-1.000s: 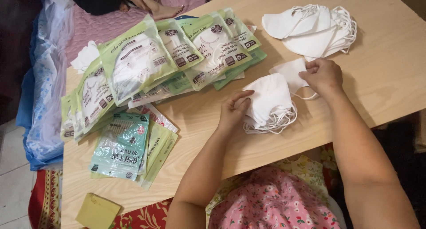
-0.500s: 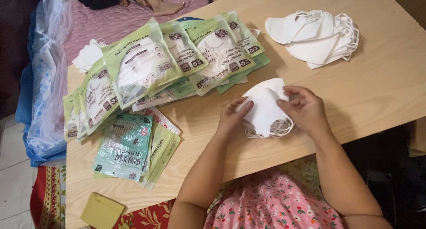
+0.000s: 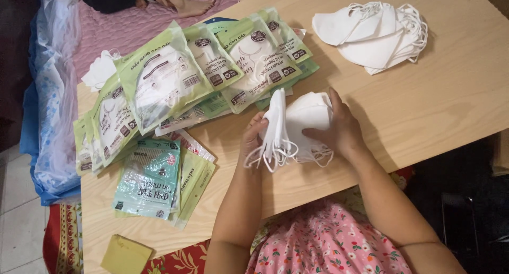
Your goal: Sorting and stacking individual face masks and organizing packaged masks on a table.
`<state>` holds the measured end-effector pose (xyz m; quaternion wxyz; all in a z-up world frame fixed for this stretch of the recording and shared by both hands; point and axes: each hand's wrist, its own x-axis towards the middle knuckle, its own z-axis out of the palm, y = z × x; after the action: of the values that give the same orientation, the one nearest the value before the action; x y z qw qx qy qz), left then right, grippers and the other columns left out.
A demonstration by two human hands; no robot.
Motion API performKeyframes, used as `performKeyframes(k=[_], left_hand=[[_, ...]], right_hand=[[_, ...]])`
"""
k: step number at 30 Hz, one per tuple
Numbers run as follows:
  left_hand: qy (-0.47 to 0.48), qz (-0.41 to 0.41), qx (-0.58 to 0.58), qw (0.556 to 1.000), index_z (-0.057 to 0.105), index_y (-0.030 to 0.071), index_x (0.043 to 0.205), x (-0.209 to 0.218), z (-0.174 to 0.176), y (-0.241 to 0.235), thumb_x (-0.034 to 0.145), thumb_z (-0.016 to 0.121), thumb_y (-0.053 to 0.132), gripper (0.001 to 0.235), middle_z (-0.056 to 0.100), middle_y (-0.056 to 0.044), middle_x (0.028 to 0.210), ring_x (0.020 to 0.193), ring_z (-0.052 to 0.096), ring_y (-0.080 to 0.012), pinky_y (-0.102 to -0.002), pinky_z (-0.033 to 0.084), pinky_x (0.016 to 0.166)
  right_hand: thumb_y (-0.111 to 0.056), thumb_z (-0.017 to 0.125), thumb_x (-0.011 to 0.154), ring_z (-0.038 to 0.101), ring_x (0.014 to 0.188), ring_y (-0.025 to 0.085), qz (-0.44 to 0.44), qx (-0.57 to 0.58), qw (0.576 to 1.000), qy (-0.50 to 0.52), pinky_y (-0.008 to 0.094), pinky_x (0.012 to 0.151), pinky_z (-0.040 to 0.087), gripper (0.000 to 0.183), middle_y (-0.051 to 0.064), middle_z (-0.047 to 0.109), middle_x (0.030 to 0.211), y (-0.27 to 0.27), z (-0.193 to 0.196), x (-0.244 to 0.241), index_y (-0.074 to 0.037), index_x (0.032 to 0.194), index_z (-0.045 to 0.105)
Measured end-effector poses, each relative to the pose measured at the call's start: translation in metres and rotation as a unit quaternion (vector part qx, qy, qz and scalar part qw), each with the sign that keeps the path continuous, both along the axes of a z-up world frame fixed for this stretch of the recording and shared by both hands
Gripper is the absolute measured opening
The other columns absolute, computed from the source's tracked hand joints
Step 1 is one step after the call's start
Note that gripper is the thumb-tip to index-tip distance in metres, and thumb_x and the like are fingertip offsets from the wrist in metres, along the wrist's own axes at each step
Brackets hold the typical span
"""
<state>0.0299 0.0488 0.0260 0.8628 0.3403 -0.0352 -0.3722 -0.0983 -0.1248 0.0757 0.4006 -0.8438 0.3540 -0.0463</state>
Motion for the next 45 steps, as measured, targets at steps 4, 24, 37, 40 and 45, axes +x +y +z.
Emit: performKeyframes(k=[4, 24, 37, 40, 45], left_hand=[[-0.01, -0.01, 0.002, 1.0, 0.066, 0.008, 0.095, 0.023, -0.049, -0.006, 0.081, 0.074, 0.01, 0.016, 0.074, -0.01, 0.08, 0.073, 0.076, -0.0202, -0.028, 0.061, 0.071], [-0.416, -0.004, 0.256, 0.873, 0.068, 0.016, 0.129, 0.002, -0.052, -0.058, 0.097, 0.066, 0.012, 0.032, 0.068, -0.003, 0.133, 0.117, 0.064, -0.0132, -0.025, 0.05, 0.097], [-0.375, -0.083, 0.226, 0.895, 0.077, 0.012, 0.112, 0.023, -0.066, -0.062, 0.099, 0.065, 0.01, 0.018, 0.075, -0.004, 0.12, 0.112, 0.068, -0.0137, -0.025, 0.053, 0.098], [-0.387, -0.09, 0.236, 0.887, 0.078, 0.014, 0.111, 0.022, -0.054, -0.061, 0.099, 0.064, 0.013, 0.018, 0.075, -0.002, 0.118, 0.109, 0.065, -0.0114, -0.023, 0.048, 0.094], [-0.373, -0.114, 0.229, 0.892, 0.078, 0.012, 0.109, 0.023, -0.038, -0.055, 0.098, 0.058, 0.052, 0.046, 0.074, -0.006, 0.122, 0.115, 0.064, -0.0169, -0.029, 0.044, 0.099]], right_hand=[[-0.051, 0.093, 0.062, 0.053, 0.136, 0.044, -0.019, 0.057, 0.998, 0.024, 0.051, 0.118, 0.039, 0.128, 0.026, 0.056, 0.146, -0.004, -0.006, 0.003, -0.022, 0.165, 0.023], [-0.05, 0.091, 0.079, 0.058, 0.105, 0.044, -0.185, -0.392, 0.895, -0.108, 0.059, 0.083, 0.043, 0.061, 0.02, 0.071, 0.113, -0.15, -0.103, -0.037, -0.011, 0.124, 0.077], [0.009, 0.07, 0.102, 0.063, 0.089, 0.033, -0.167, -0.301, 0.824, -0.45, 0.041, 0.071, 0.054, 0.02, 0.022, 0.066, 0.105, -0.141, -0.079, -0.038, 0.01, 0.122, 0.072], [-0.01, 0.074, 0.106, 0.065, 0.099, 0.02, -0.232, -0.036, 0.808, -0.541, 0.033, 0.087, 0.055, 0.018, 0.009, 0.063, 0.105, -0.141, -0.077, -0.039, 0.002, 0.116, 0.066], [-0.011, 0.073, 0.105, 0.062, 0.092, 0.014, -0.166, -0.021, 0.895, -0.413, 0.026, 0.075, 0.051, 0.015, 0.007, 0.069, 0.106, -0.087, -0.072, -0.024, -0.003, 0.117, 0.069]])
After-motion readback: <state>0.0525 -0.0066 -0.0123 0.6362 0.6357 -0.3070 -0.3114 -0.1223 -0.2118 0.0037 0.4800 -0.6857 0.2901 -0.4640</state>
